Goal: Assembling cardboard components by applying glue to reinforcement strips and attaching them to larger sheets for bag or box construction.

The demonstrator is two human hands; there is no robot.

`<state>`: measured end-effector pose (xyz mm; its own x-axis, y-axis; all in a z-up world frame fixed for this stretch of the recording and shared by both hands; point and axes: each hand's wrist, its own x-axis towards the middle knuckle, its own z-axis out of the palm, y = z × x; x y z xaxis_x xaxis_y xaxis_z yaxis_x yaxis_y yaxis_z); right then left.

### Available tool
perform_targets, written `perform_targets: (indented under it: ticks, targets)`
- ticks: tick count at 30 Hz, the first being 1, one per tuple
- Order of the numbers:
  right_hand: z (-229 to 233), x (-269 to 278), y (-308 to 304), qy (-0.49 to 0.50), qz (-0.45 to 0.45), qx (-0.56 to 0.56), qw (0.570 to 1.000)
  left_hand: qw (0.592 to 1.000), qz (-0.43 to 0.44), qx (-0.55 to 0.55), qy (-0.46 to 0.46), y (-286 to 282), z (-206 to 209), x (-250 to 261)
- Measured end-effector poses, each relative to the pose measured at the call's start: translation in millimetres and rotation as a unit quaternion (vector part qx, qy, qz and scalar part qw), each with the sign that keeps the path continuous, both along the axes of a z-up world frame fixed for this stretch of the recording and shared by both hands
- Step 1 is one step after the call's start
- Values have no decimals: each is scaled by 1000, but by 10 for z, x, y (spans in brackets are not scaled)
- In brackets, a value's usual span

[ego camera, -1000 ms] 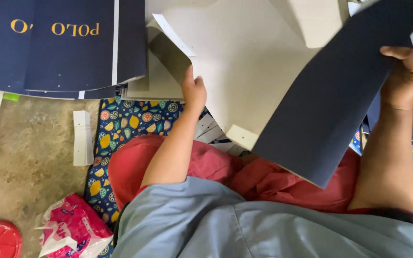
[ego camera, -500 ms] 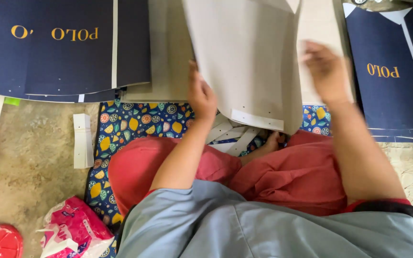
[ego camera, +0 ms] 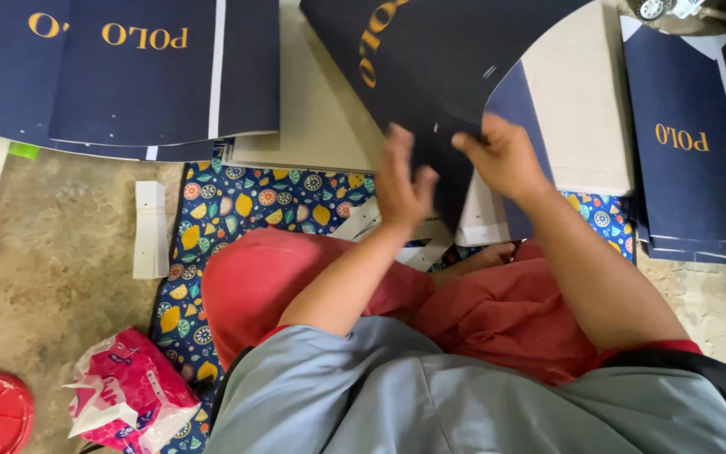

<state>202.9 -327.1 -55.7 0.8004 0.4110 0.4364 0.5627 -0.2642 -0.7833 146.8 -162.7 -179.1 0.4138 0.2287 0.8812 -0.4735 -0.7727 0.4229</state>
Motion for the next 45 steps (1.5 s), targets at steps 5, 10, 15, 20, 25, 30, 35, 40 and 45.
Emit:
perform_targets:
  ticks: [5, 10, 15, 20, 25, 30, 35, 40, 45]
  targets:
    - [469, -358, -436, -154, 187, -183, 953, 890, 254, -379, 23, 996, -187, 377]
    - [701, -391, -941, -122, 148, -165, 967, 707, 90, -696, 86, 1618, -585, 411]
    - [881, -575, -1354, -130, 87, -164, 974, 633, -84, -755, 148, 1368, -182, 351]
    - [874, -656, -1635, -111, 48, -177, 977, 670, -124, -701, 211, 1326, -271, 304]
    - [82, 154, -2334, -45, 73, -50, 995, 801, 46, -555, 219, 1500, -802, 466]
    - [-452, 504, -2684, 57, -113, -12, 992, 861, 20, -467, 200, 1398, -530, 446]
    - [-469, 567, -2610, 159, -52, 109, 980, 933, -1, -331, 138, 1577, -139, 304]
    - [-419, 569, -2500, 156, -179, 111, 965, 964, -11, -253, 79, 1876, -190, 332]
    - [-393, 573, -2483, 112, -181, 152, 965, 980, 13, -201, -1, 1827, 268, 166]
